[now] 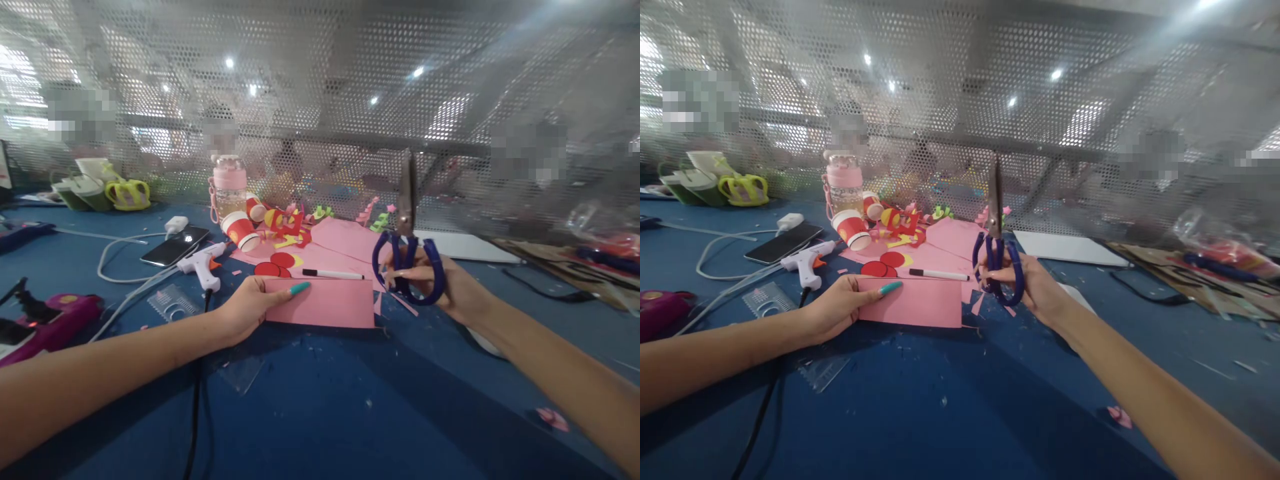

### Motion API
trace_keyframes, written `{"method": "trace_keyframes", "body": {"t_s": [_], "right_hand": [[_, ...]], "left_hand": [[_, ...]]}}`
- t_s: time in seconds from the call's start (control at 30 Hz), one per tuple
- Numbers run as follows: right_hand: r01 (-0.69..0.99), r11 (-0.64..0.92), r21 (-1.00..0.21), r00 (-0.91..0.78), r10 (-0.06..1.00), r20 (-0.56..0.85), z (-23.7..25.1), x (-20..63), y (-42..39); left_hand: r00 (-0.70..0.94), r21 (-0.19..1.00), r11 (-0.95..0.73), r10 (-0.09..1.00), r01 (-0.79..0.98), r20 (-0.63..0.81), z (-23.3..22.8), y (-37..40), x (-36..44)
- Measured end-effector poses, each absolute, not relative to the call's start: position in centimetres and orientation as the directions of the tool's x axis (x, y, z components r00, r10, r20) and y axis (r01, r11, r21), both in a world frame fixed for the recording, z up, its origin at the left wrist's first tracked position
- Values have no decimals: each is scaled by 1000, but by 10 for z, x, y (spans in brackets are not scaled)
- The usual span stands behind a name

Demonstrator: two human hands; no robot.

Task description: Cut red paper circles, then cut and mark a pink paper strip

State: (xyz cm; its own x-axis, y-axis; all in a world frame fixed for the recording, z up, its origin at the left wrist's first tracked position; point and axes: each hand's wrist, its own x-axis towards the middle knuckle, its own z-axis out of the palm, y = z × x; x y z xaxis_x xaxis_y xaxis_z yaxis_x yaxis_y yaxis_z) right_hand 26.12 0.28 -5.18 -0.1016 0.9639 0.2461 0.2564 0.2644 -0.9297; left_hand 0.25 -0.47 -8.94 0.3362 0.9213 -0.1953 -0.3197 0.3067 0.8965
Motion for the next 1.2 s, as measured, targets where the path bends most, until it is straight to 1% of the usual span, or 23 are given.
{"method": "trace_keyframes", "body": {"t_s": [0.1, 0.13, 0.17, 0.23, 0.3, 0.37, 0.43, 0.5, 0.6, 0.7, 0.73, 0.8, 0.87, 0.97, 1.07, 1.2], "right_hand": [[52, 209, -977, -34, 978, 207, -50, 254, -5], [46, 212, -976, -11, 977, 212, -50, 252, -7], [80, 215, -973, 13, 976, 216, -50, 252, -8], [226, 218, -949, 65, 969, 238, -50, 252, -10], [382, 262, -886, 96, 942, 320, -51, 253, -11], [526, 353, -774, 76, 887, 456, -54, 255, -11], [646, 442, -623, -8, 819, 573, -55, 256, -13], [731, 496, -469, -118, 768, 629, -54, 256, -17], [796, 563, -222, -303, 688, 659, -51, 254, -22], [797, 602, 58, -480, 572, 664, -52, 255, -23], [790, 599, 130, -523, 549, 652, -54, 256, -22], [778, 584, 231, -582, 531, 616, -58, 260, -20], [766, 574, 290, -620, 539, 571, -63, 264, -18], [740, 581, 340, -662, 541, 518, -65, 267, -15], [730, 591, 344, -678, 565, 470, -63, 268, -15], [732, 610, 305, -678, 603, 420, -61, 268, -16]], "left_hand": [[336, 904, 304, 921, -299, -199, -89, -6, 3], [333, 907, 305, 921, -291, -203, -89, -6, 3], [330, 910, 304, 921, -282, -205, -89, -7, 3], [318, 924, 282, 928, -258, -194, -90, -7, 3], [303, 949, 220, 942, -226, -146, -91, -6, 4], [293, 974, 131, 953, -183, -73, -90, -6, 4], [280, 991, 33, 960, -129, 4, -88, -7, 3], [257, 996, -56, 964, -68, 72, -86, -8, 3], [224, 991, -135, 966, 0, 132, -84, -9, 1], [211, 976, -209, 958, 56, 193, -86, -8, 0], [212, 967, -239, 953, 83, 218, -87, -8, 0], [235, 949, -279, 942, 146, 241, -87, -9, 0], [273, 927, -306, 931, 217, 243, -86, -10, 0], [308, 901, -330, 920, 281, 241, -82, -14, 0], [347, 918, -311, 912, 244, 217, -80, -17, 0], [379, 947, -267, 907, 181, 184, -81, -19, 0]]}}
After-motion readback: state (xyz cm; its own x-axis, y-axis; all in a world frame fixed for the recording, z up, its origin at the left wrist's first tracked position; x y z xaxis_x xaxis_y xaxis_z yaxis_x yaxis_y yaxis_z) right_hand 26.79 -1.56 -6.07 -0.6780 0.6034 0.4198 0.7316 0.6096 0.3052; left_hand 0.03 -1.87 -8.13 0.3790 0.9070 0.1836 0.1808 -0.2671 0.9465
